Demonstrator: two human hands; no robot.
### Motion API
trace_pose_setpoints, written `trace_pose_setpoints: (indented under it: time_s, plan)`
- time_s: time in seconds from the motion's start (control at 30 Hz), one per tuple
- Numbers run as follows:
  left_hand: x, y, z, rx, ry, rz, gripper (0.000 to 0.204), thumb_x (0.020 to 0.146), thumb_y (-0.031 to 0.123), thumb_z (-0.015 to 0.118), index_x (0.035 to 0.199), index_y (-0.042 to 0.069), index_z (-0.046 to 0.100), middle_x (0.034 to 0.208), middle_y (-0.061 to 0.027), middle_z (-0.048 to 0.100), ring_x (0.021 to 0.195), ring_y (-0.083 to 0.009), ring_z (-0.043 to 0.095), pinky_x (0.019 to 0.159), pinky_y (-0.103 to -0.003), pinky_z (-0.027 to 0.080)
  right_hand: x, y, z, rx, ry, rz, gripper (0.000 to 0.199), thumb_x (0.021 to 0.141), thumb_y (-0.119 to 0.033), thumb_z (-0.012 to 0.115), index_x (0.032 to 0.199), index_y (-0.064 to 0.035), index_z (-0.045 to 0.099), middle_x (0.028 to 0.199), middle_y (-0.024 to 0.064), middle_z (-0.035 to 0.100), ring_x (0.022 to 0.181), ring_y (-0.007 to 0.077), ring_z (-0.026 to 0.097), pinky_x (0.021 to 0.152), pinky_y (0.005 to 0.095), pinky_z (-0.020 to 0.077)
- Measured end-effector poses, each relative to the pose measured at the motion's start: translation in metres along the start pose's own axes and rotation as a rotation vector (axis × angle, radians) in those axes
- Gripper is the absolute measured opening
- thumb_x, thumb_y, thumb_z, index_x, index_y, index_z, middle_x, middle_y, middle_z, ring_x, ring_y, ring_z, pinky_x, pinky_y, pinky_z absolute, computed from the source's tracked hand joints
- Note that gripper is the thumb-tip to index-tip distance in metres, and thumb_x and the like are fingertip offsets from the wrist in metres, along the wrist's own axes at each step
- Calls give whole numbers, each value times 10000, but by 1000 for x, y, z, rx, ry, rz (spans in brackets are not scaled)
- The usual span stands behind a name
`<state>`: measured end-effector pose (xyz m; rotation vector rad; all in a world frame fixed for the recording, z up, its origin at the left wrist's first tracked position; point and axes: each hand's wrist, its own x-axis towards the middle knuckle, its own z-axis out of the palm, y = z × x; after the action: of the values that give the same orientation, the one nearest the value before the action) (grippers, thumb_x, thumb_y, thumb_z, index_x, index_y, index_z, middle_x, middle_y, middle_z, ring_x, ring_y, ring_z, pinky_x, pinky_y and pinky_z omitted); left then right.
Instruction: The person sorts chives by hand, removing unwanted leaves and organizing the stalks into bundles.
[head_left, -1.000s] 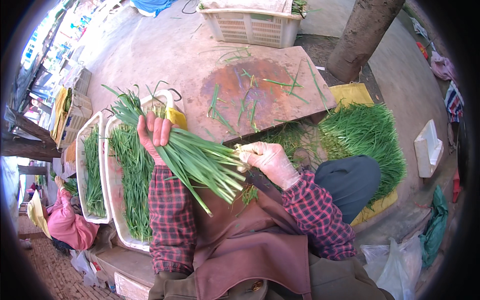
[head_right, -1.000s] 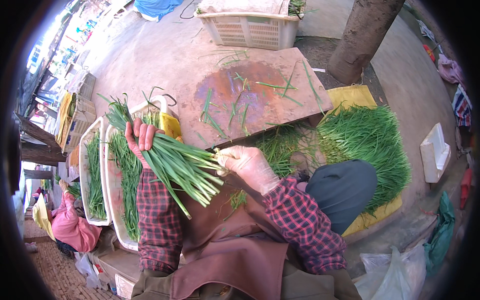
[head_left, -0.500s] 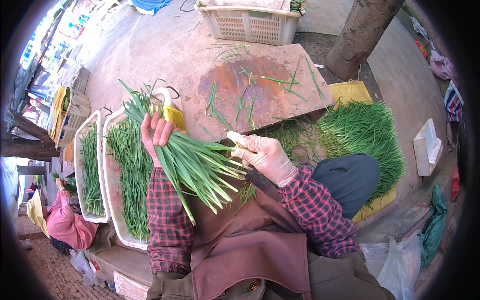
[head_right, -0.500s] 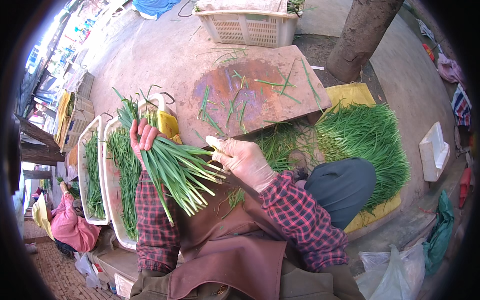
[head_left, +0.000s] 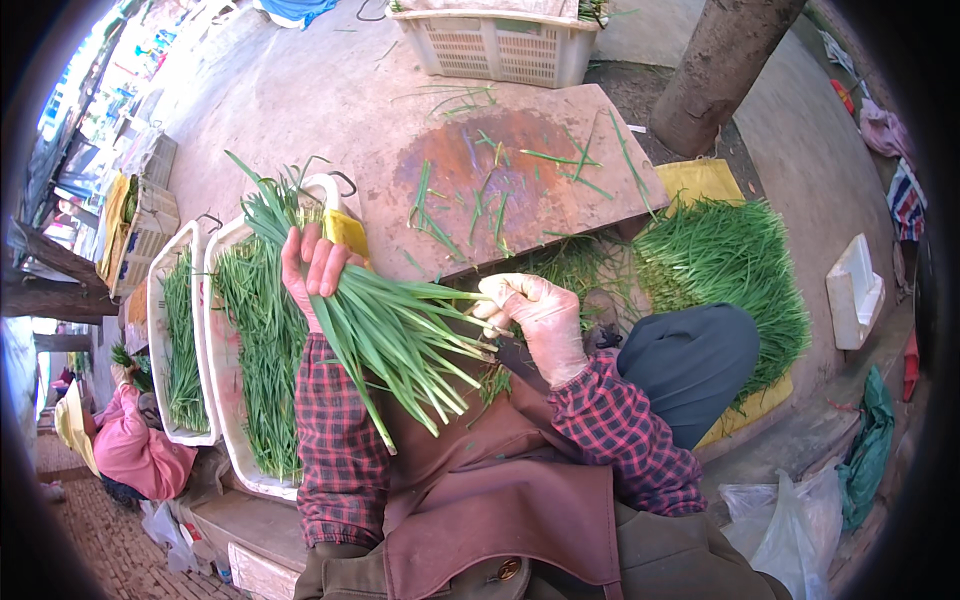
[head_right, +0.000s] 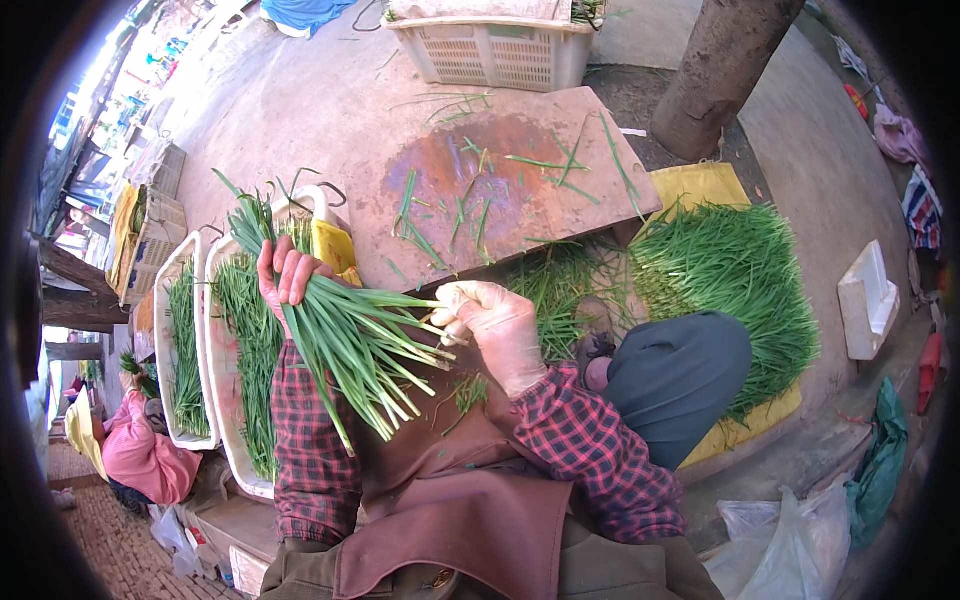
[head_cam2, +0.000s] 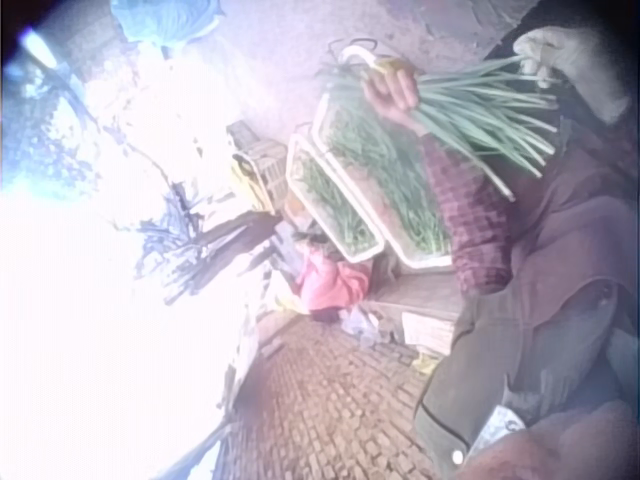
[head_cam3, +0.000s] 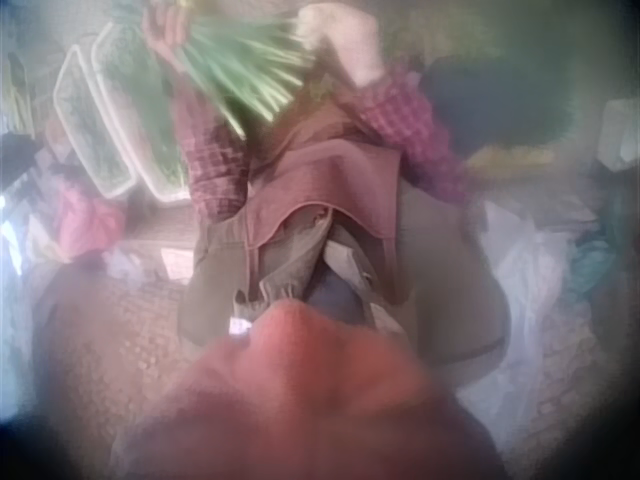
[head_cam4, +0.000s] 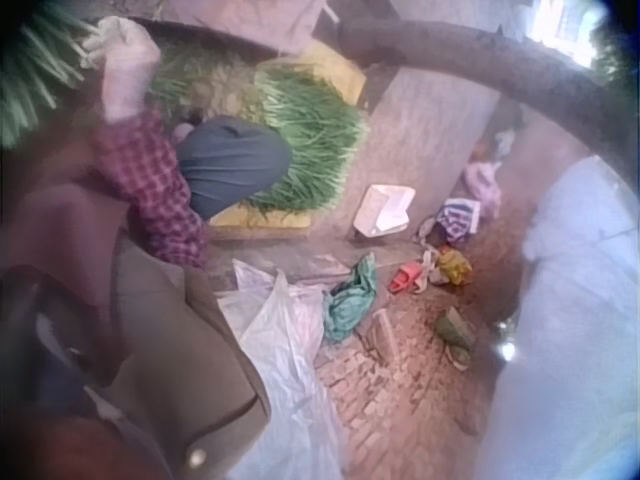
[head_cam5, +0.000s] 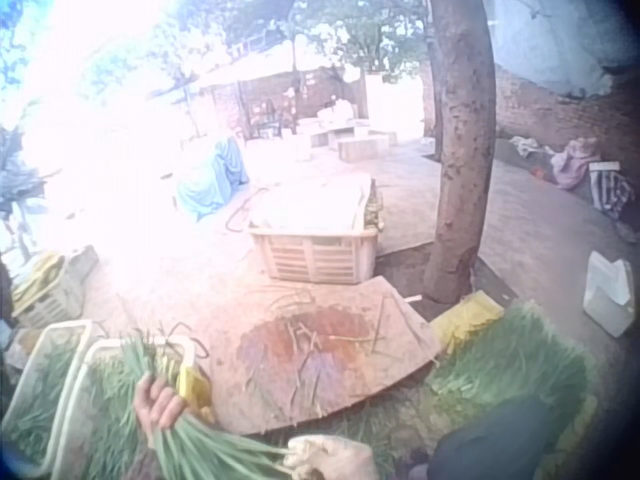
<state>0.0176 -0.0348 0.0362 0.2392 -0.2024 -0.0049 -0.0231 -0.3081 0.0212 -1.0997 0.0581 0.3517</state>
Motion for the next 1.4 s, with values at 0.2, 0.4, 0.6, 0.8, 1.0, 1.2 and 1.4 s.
trace_pose_setpoints:
  time_s: [0.2,0.4,0.6,0.8,1.0,1.2,1.4]
  plan:
    - [3,-7,9,40,-85,-17,338,1069,254,381,766,108,416,479,-7,427,429,-140,431,442,-254,401,-7,2,-29,-85,178,-11,167,996,-62,587,1088,43,677,847,107,730,589,99,613,572,233,511]
    - [3,10,10,119,-155,28,328,1074,275,368,798,106,427,486,-1,432,439,-147,437,477,-266,418,-9,-7,-62,-195,59,114,173,1006,-95,581,1066,35,678,825,101,716,598,122,629,585,246,518]
    - [4,7,6,194,-86,4,334,1073,280,392,773,135,424,494,35,438,426,-101,428,580,-251,425,2,-12,-23,-141,-309,67,417,971,-99,659,1341,59,552,1200,119,683,1102,146,630,952,291,512]
    - [12,11,-3,252,163,48,314,1041,232,476,750,119,442,465,23,366,388,-121,328,390,-247,324,14,6,-23,-178,-250,174,206,956,-126,675,1069,42,713,910,57,728,775,104,655,718,246,521]
    - [15,21,-12,333,367,163,298,1010,238,540,743,140,452,496,36,359,436,-117,357,438,-244,337,-3,7,-73,-152,93,197,193,974,-108,605,1020,53,703,789,70,687,619,115,598,601,238,494]
    - [24,29,-25,348,688,264,282,964,210,594,743,125,440,549,6,377,484,-137,379,466,-264,353,-2,1,-74,-462,192,167,188,961,-160,666,906,12,719,691,64,670,525,105,588,488,255,461]
    - [36,21,-9,585,707,371,253,947,186,617,758,107,469,567,-15,422,497,-160,422,486,-293,409,9,-42,-77,-558,309,-246,178,928,-34,661,1096,0,705,855,51,705,790,140,666,722,275,534]
